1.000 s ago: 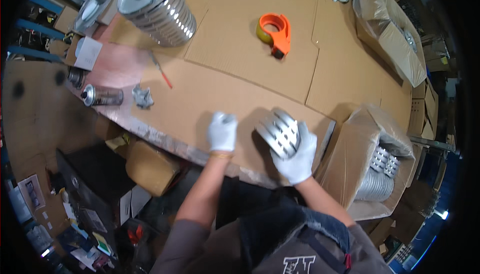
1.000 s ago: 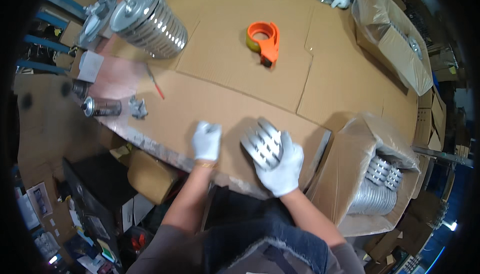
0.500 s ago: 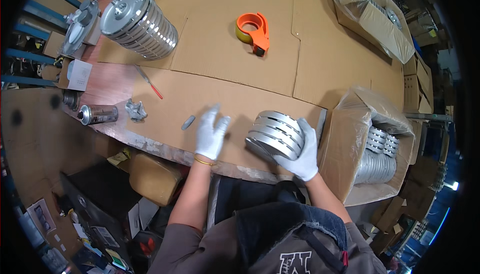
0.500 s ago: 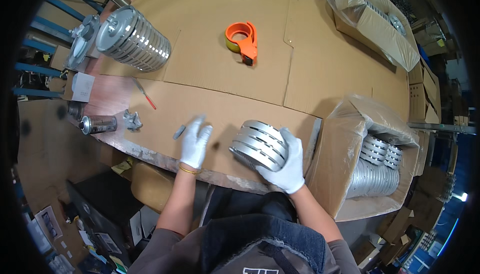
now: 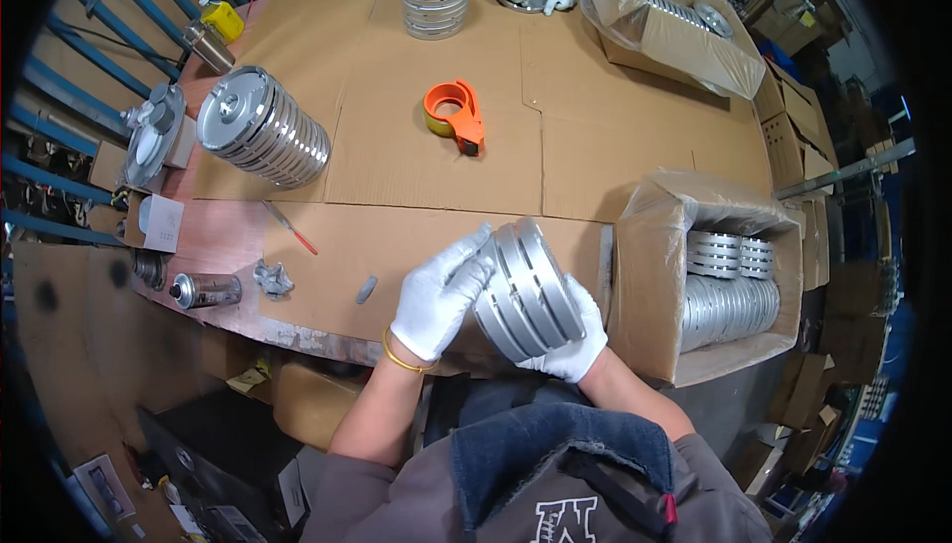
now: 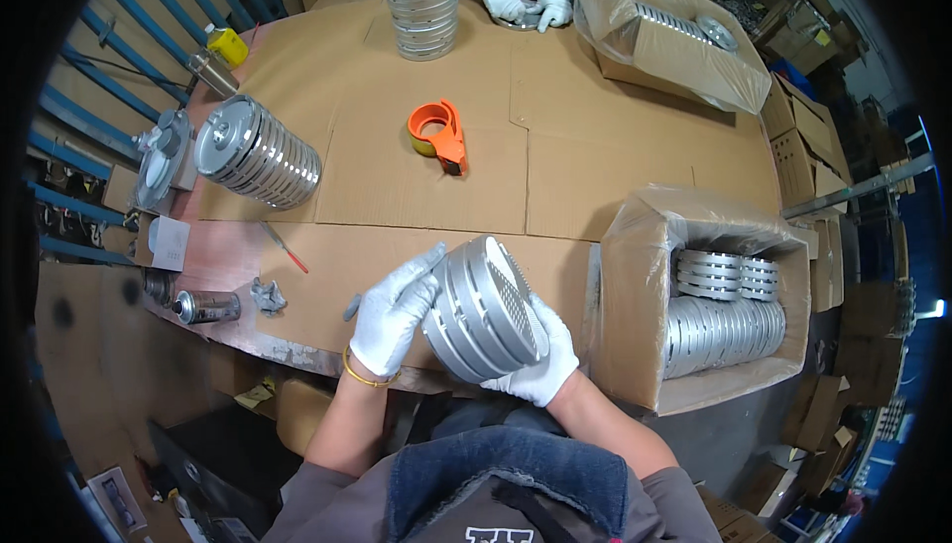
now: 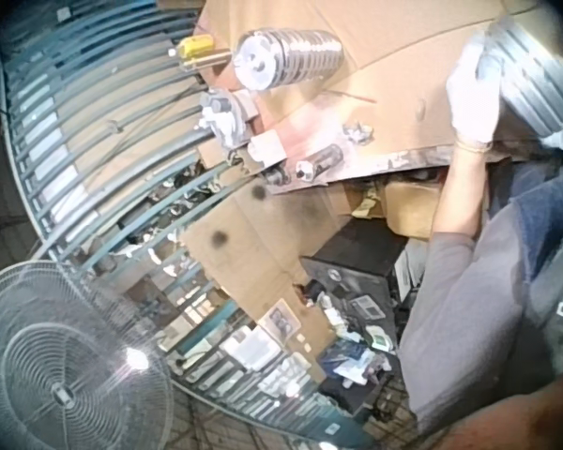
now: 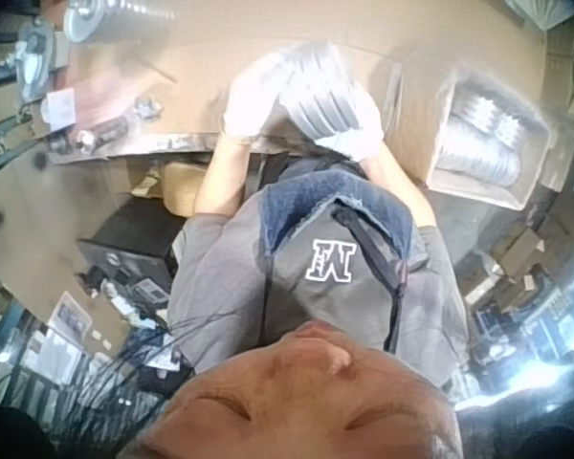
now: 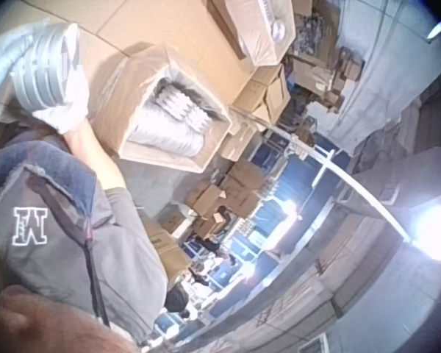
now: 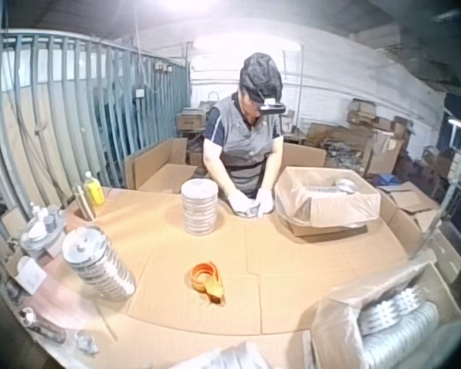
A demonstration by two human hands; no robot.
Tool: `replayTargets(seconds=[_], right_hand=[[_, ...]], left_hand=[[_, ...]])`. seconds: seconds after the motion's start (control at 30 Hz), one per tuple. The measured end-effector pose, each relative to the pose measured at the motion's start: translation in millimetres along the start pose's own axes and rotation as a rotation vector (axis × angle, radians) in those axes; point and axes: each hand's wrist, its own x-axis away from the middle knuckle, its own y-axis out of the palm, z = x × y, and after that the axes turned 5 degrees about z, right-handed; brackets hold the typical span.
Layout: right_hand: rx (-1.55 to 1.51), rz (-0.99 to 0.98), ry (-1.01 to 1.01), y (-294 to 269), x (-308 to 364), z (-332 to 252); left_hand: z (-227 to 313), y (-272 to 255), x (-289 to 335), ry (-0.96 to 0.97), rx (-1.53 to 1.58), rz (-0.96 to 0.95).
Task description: The person sorts and packs cylindrical slotted metal components by hand from a workbench into a plastic-lined storage box.
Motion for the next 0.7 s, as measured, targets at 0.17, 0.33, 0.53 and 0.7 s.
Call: replayTargets(seconds=[0.17,0.33,0.53,0.7], right_hand=[[-0.164,-0.056,0.171,6.2,6.4,2.5],[-0.103,0.007,0.084,19.8,25.1,8.3],[0.412,0.339,-0.434,16.1,24.1,14.5],[0.931,0.353,-0.666,30.0,40.3,5.7]], left_hand=[[2.5,-0.7,-4.0,-0.221,0.006,0.13],[-39.8,-12.8,-12.1,-0.323,0.261,0.052],[-54.9,-19.2,-2.9,-0.652,0.626,-0.313],[-101.2,-7.0,1.0,-0.655,0.892,-0.279]])
